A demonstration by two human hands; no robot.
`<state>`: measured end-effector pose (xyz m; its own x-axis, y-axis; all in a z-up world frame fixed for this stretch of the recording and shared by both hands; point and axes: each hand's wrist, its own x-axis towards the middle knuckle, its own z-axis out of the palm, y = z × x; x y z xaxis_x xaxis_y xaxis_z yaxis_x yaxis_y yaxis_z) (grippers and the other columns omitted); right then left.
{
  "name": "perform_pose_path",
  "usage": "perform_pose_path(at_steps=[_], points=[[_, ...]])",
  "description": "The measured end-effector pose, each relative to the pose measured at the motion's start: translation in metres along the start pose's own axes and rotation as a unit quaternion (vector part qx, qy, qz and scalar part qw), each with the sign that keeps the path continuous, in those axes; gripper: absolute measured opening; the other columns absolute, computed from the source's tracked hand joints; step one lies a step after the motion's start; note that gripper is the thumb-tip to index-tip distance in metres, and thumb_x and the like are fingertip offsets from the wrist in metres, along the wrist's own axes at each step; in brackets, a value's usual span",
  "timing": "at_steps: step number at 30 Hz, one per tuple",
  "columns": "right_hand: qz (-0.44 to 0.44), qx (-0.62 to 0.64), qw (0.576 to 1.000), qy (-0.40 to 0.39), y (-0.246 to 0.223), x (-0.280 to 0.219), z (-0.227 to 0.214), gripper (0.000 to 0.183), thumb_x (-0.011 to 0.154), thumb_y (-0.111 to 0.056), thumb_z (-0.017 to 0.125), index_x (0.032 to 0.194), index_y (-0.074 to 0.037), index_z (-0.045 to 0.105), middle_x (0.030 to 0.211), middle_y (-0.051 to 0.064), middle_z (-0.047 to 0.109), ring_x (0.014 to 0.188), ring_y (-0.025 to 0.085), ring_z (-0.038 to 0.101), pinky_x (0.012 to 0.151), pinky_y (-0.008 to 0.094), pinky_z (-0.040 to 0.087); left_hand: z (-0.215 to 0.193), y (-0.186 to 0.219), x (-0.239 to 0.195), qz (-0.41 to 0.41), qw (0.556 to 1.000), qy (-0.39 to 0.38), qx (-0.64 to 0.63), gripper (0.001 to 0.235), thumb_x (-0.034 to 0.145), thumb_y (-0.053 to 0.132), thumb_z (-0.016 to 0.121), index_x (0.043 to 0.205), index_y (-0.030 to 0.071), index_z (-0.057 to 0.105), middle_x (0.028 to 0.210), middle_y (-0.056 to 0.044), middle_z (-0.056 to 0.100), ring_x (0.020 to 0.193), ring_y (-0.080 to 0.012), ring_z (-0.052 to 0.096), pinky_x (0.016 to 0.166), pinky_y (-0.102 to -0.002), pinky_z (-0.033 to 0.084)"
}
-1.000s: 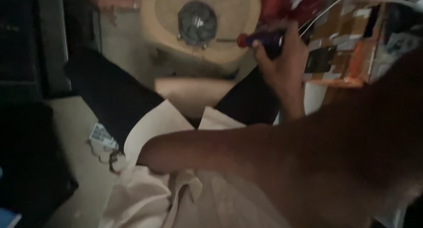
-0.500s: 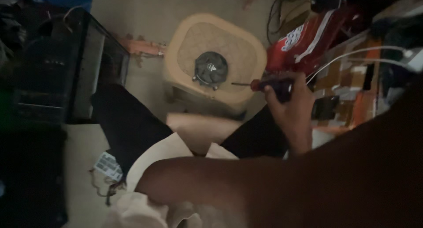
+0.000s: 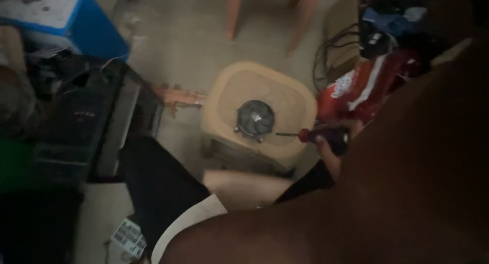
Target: The person removes a computer fan from a plastic stool, uses a toothbrush to scrub the fan blades and heatsink, then wipes the fan with a cloth. The fan is handled throughout the clip and placed back on the stool.
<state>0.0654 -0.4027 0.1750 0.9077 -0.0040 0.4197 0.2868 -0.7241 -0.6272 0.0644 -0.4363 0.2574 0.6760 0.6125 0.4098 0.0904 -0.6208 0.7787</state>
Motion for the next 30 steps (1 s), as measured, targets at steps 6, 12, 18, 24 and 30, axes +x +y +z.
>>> perform_pose_path(at_steps=[6, 12, 18, 24, 30], points=[[0.066, -0.088, 0.989, -0.102, -0.013, 0.009, -0.009, 0.039, 0.088, -0.026, 0.082, 0.114, -0.006, 0.061, 0.094, 0.015, 0.073, 0.081, 0.027, 0.074, 0.071, 0.040, 0.056, 0.006, 0.025, -0.027, -0.063, 0.997, 0.037, 0.008, 0.079, 0.096, 0.072, 0.038, 0.162, 0.030, 0.040, 0.156, -0.004, 0.052, 0.142, -0.0295, 0.052, 0.119, -0.070, 0.034], [0.009, -0.053, 0.994, -0.095, -0.020, 0.027, 0.000, 0.040, 0.087, -0.025, 0.080, 0.113, -0.002, 0.059, 0.092, 0.015, 0.071, 0.083, 0.026, 0.075, 0.072, 0.037, 0.058, 0.026, 0.020, -0.040, -0.095, 0.989, 0.100, 0.045, 0.077, 0.100, 0.076, 0.031, 0.163, 0.032, 0.040, 0.156, -0.002, 0.054, 0.141, -0.0279, 0.055, 0.120, -0.070, 0.037], [0.010, -0.084, 0.992, -0.094, -0.015, 0.023, 0.003, 0.042, 0.084, -0.024, 0.084, 0.109, 0.000, 0.060, 0.088, 0.017, 0.070, 0.080, 0.030, 0.073, 0.070, 0.041, 0.055, 0.013, -0.016, -0.031, 0.007, 0.994, -0.051, 0.098, 0.081, 0.099, 0.078, 0.028, 0.167, 0.035, 0.036, 0.160, -0.004, 0.050, 0.145, -0.0271, 0.054, 0.119, -0.072, 0.035], [-0.034, -0.058, 0.995, -0.076, -0.016, 0.022, 0.002, 0.041, 0.085, -0.023, 0.083, 0.108, 0.000, 0.059, 0.090, 0.017, 0.070, 0.081, 0.031, 0.073, 0.069, 0.040, 0.055, -0.024, -0.008, -0.014, 0.012, 0.999, -0.012, 0.042, 0.075, 0.103, 0.073, 0.026, 0.167, 0.035, 0.030, 0.162, -0.006, 0.051, 0.148, -0.0294, 0.053, 0.120, -0.071, 0.035], [-0.041, -0.051, 0.995, -0.071, -0.026, 0.021, -0.002, 0.039, 0.086, -0.018, 0.084, 0.107, 0.001, 0.057, 0.087, 0.017, 0.067, 0.077, 0.031, 0.070, 0.068, 0.040, 0.053, -0.047, -0.002, -0.015, 0.007, 1.000, -0.003, 0.027, 0.071, 0.103, 0.067, 0.030, 0.165, 0.031, 0.031, 0.160, -0.006, 0.053, 0.148, -0.0300, 0.053, 0.120, -0.068, 0.037]])
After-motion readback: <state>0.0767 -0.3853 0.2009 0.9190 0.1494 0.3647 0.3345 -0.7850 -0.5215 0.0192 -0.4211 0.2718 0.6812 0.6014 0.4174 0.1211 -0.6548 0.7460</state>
